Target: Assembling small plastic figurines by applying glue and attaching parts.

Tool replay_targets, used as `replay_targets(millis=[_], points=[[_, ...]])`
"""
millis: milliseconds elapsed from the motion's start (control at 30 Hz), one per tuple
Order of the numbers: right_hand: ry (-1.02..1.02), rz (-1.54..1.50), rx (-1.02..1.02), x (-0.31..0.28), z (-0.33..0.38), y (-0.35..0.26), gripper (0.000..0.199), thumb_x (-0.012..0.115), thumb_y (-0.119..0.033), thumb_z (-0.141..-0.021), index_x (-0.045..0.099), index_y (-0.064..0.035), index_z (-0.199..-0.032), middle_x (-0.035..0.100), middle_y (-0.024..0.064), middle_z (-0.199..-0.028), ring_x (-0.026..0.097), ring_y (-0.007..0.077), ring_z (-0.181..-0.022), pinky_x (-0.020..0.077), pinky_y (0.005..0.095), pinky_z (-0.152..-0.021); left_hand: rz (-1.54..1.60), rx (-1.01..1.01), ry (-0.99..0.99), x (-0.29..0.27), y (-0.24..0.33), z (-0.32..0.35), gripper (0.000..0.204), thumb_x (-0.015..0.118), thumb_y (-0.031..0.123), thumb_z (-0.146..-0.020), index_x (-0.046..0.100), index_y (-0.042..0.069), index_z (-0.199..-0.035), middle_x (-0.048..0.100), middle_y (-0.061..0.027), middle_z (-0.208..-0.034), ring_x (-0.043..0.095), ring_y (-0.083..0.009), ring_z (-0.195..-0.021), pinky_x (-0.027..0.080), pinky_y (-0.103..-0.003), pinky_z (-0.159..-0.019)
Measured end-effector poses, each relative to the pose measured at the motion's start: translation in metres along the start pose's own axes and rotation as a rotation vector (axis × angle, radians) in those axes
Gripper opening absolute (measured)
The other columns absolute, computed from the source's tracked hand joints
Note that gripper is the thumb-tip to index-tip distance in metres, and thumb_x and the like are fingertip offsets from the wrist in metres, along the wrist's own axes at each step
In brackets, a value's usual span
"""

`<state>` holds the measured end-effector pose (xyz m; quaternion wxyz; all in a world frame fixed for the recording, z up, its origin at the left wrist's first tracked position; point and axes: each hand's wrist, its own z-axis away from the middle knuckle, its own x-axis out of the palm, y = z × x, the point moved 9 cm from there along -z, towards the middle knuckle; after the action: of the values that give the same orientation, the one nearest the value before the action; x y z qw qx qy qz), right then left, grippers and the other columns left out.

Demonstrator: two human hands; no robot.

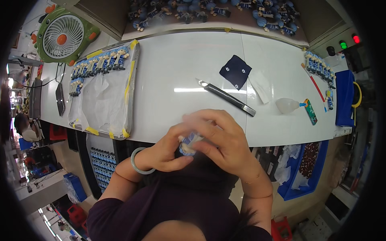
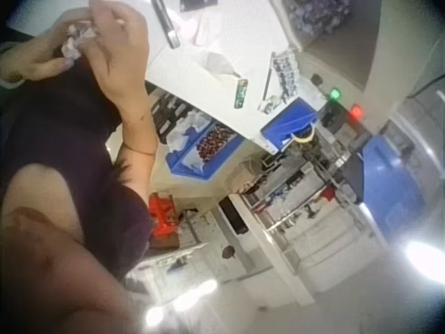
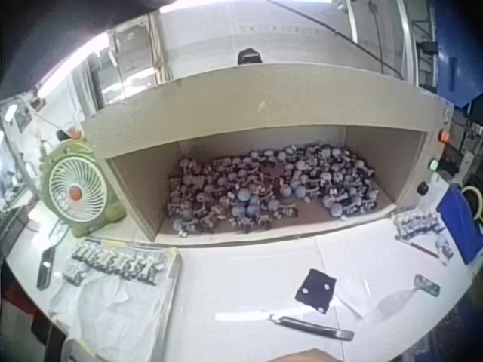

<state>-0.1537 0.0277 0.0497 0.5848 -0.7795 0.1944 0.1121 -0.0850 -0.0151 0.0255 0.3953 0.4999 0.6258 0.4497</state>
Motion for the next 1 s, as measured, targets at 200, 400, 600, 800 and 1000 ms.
replay_targets(millis=[200, 400, 600, 800, 1000], points=[[0.675, 0.406, 0.063, -0.049, 0.059, 0.007, 0.049, 0.061, -0.014, -0.071, 0.041, 0.0012, -0.114, 0.049, 0.0145, -0.108, 0.049, 0.0259, -0.092, 0.0389, 0.0325, -0.076, -0.184, -0.002, 0.106, -0.011, -0.002, 0.004, 0.038, 0.053, 0.000, -0.074, 0.037, 0.004, -0.109, 0.045, -0.0143, -0.088, 0.049, -0.0279, -0.073, 0.040, -0.031, -0.065], [1.175, 0.677, 0.224, -0.116, 0.128, 0.025, 0.065, 0.056, -0.013, -0.071, 0.024, -0.0010, -0.126, 0.040, 0.0156, -0.119, 0.041, 0.0211, -0.100, 0.0342, 0.0306, -0.082, -0.128, 0.125, 0.182, -0.019, -0.006, 0.007, 0.027, 0.055, -0.003, -0.071, 0.037, 0.004, -0.089, 0.040, -0.0124, -0.078, 0.041, -0.0267, -0.060, 0.037, -0.032, -0.056], [0.987, 0.261, 0.427, -0.131, 0.118, 0.067, 0.060, 0.055, -0.011, -0.075, 0.028, -0.0056, -0.128, 0.043, 0.0136, -0.119, 0.044, 0.0197, -0.100, 0.0349, 0.0279, -0.081, -0.134, 0.156, 0.227, -0.018, -0.011, 0.019, 0.035, 0.054, -0.005, -0.068, 0.037, 0.005, -0.097, 0.044, -0.0148, -0.086, 0.046, -0.0281, -0.069, 0.039, -0.031, -0.062], [0.819, 0.221, 0.549, -0.134, 0.110, 0.090, 0.033, 0.054, -0.012, -0.080, 0.045, -0.0004, -0.109, 0.051, 0.0143, -0.107, 0.048, 0.0177, -0.097, 0.0345, 0.0277, -0.086, -0.267, 0.134, 0.238, -0.024, -0.001, 0.014, 0.069, 0.054, -0.002, -0.067, 0.023, 0.005, -0.128, 0.047, -0.0185, -0.103, 0.049, -0.0323, -0.086, 0.040, -0.035, -0.078], [0.644, -0.100, 0.339, -0.076, 0.074, 0.042, 0.028, 0.056, -0.012, -0.076, 0.050, 0.0011, -0.099, 0.054, 0.0139, -0.100, 0.050, 0.0203, -0.094, 0.0366, 0.0297, -0.085, -0.262, 0.115, 0.222, -0.021, -0.008, 0.015, 0.070, 0.055, 0.000, -0.065, 0.024, 0.004, -0.127, 0.048, -0.0173, -0.102, 0.049, -0.0326, -0.084, 0.039, -0.038, -0.077]])
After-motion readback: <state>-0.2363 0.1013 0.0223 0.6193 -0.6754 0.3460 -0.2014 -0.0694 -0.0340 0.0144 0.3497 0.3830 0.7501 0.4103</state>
